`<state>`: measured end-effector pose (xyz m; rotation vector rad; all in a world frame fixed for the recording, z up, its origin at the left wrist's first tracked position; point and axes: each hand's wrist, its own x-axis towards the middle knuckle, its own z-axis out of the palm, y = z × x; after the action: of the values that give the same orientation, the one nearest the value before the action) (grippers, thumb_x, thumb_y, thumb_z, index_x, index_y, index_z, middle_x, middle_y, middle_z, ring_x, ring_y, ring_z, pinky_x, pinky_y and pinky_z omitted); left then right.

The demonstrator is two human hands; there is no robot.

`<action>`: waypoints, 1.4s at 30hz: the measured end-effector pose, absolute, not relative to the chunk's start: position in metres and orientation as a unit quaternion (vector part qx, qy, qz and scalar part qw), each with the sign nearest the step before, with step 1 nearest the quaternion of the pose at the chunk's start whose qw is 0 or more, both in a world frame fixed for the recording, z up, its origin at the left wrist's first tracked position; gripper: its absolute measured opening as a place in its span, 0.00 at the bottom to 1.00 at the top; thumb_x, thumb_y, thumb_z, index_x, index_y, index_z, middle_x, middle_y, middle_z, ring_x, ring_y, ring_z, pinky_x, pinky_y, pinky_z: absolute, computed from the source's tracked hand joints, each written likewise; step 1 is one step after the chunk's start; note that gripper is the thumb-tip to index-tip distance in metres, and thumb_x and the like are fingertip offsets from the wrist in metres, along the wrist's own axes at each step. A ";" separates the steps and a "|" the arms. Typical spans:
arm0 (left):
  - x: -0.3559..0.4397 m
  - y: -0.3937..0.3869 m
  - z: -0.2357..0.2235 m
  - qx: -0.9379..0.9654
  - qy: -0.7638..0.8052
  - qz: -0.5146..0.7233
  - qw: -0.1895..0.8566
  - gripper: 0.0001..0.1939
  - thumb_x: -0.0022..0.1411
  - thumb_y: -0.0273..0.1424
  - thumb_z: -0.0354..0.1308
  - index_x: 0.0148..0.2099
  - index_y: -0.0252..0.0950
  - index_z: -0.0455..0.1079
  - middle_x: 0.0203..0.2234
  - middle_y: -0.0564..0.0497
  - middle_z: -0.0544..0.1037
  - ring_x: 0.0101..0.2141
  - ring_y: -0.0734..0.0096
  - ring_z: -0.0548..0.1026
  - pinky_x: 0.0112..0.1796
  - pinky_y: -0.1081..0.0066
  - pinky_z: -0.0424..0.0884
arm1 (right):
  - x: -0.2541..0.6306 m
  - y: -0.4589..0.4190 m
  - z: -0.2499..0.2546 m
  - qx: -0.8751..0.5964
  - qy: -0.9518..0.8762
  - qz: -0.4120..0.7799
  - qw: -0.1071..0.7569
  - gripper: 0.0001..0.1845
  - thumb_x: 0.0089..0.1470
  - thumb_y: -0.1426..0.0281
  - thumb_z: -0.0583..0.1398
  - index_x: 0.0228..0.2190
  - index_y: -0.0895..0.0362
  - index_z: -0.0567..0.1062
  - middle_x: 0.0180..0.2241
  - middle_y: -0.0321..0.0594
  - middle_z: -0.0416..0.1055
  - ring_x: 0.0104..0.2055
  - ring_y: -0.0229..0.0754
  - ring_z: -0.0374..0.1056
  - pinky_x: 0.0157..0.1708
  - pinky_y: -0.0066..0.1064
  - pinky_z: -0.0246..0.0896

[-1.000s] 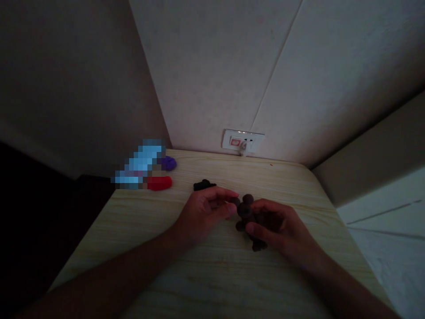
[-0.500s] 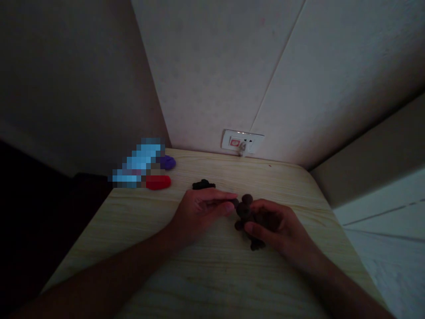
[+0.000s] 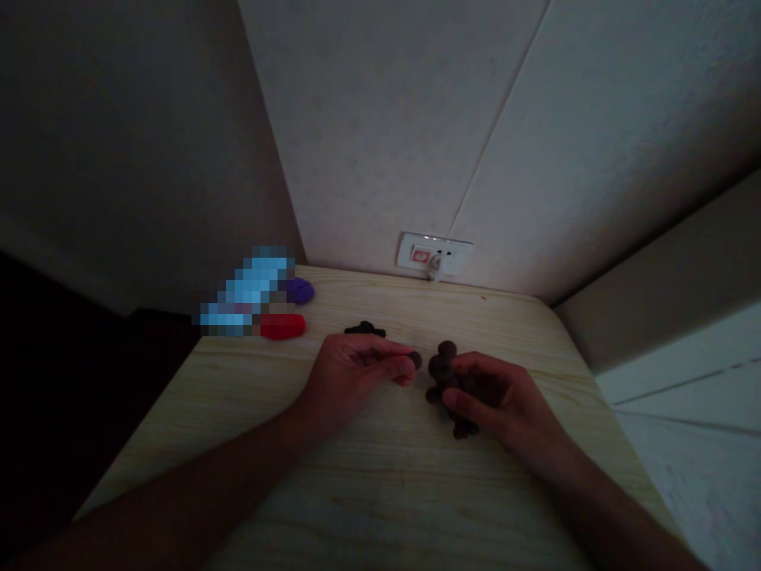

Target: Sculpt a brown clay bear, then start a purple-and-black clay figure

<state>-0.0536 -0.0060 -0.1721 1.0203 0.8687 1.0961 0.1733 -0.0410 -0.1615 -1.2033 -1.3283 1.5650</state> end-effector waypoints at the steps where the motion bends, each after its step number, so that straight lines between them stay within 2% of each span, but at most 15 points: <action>1: -0.054 -0.006 -0.173 0.439 0.392 0.481 0.650 0.07 0.51 0.28 0.77 0.34 0.42 0.86 0.27 0.53 0.88 0.27 0.74 0.84 0.33 0.78 0.80 | 0.173 -0.041 -0.161 -0.472 -0.519 0.609 0.371 0.17 0.54 0.62 0.74 0.42 0.56 0.81 0.35 0.41 0.82 0.31 0.36 0.74 0.27 0.24 0.72; 5: -0.053 -0.006 -0.174 0.425 0.422 0.470 0.649 0.10 0.47 0.29 0.79 0.34 0.43 0.86 0.32 0.51 0.89 0.33 0.71 0.86 0.38 0.77 0.81 | 0.173 -0.040 -0.161 -0.476 -0.527 0.596 0.374 0.16 0.54 0.63 0.74 0.42 0.56 0.81 0.35 0.41 0.82 0.33 0.36 0.75 0.29 0.25 0.72; 10: -0.051 -0.007 -0.175 0.412 0.386 0.493 0.662 0.13 0.49 0.27 0.77 0.38 0.44 0.86 0.34 0.53 0.89 0.36 0.70 0.86 0.41 0.75 0.81 | 0.173 -0.039 -0.161 -0.475 -0.529 0.599 0.369 0.17 0.54 0.62 0.73 0.43 0.57 0.81 0.34 0.41 0.82 0.32 0.37 0.74 0.27 0.25 0.71; 14: -0.051 -0.007 -0.173 0.430 0.378 0.496 0.653 0.12 0.50 0.25 0.76 0.38 0.41 0.86 0.35 0.52 0.89 0.37 0.71 0.86 0.42 0.76 0.80 | 0.174 -0.040 -0.161 -0.477 -0.533 0.593 0.370 0.17 0.54 0.62 0.74 0.42 0.57 0.81 0.35 0.42 0.82 0.32 0.36 0.74 0.28 0.25 0.71; 19: -0.051 -0.007 -0.171 0.429 0.387 0.484 0.657 0.16 0.47 0.23 0.77 0.40 0.40 0.86 0.34 0.51 0.89 0.35 0.69 0.86 0.39 0.73 0.82 | 0.173 -0.040 -0.160 -0.471 -0.530 0.601 0.370 0.16 0.54 0.63 0.73 0.43 0.57 0.81 0.37 0.44 0.83 0.32 0.37 0.75 0.27 0.25 0.71; 22: -0.051 -0.008 -0.170 0.441 0.387 0.486 0.648 0.14 0.50 0.26 0.77 0.41 0.40 0.85 0.34 0.50 0.88 0.34 0.69 0.85 0.37 0.72 0.82 | 0.172 -0.039 -0.160 -0.467 -0.528 0.603 0.374 0.16 0.54 0.63 0.73 0.42 0.56 0.81 0.38 0.43 0.83 0.31 0.36 0.74 0.27 0.25 0.71; 26: -0.051 -0.008 -0.168 0.469 0.382 0.486 0.630 0.11 0.55 0.29 0.74 0.43 0.38 0.84 0.29 0.51 0.87 0.28 0.70 0.83 0.34 0.71 0.80 | 0.173 -0.040 -0.160 -0.482 -0.507 0.616 0.362 0.19 0.53 0.60 0.74 0.42 0.56 0.81 0.33 0.41 0.80 0.30 0.37 0.73 0.24 0.26 0.72; 30: -0.050 -0.009 -0.166 0.483 0.372 0.475 0.635 0.09 0.59 0.32 0.71 0.41 0.35 0.82 0.25 0.51 0.84 0.27 0.68 0.82 0.33 0.69 0.79 | 0.173 -0.040 -0.161 -0.481 -0.515 0.611 0.362 0.19 0.53 0.61 0.74 0.42 0.57 0.81 0.34 0.42 0.80 0.30 0.37 0.72 0.25 0.26 0.72; 36: -0.047 -0.010 -0.169 0.430 0.301 0.461 0.715 0.12 0.61 0.36 0.72 0.41 0.34 0.77 0.30 0.49 0.85 0.29 0.68 0.84 0.35 0.68 0.81 | 0.173 -0.040 -0.161 -0.463 -0.519 0.616 0.370 0.17 0.53 0.62 0.74 0.42 0.56 0.81 0.33 0.39 0.79 0.29 0.35 0.71 0.25 0.25 0.71; 42: -0.050 -0.008 -0.175 0.424 0.313 0.474 0.705 0.11 0.59 0.31 0.73 0.42 0.33 0.79 0.30 0.50 0.85 0.28 0.71 0.83 0.35 0.71 0.79 | 0.173 -0.040 -0.161 -0.469 -0.525 0.605 0.373 0.16 0.53 0.62 0.74 0.41 0.56 0.82 0.34 0.40 0.81 0.32 0.37 0.73 0.28 0.26 0.71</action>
<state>-0.0501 -0.0081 -0.1748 0.9428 0.6970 1.0546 0.1728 -0.0400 -0.1609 -1.2026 -1.3446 1.5496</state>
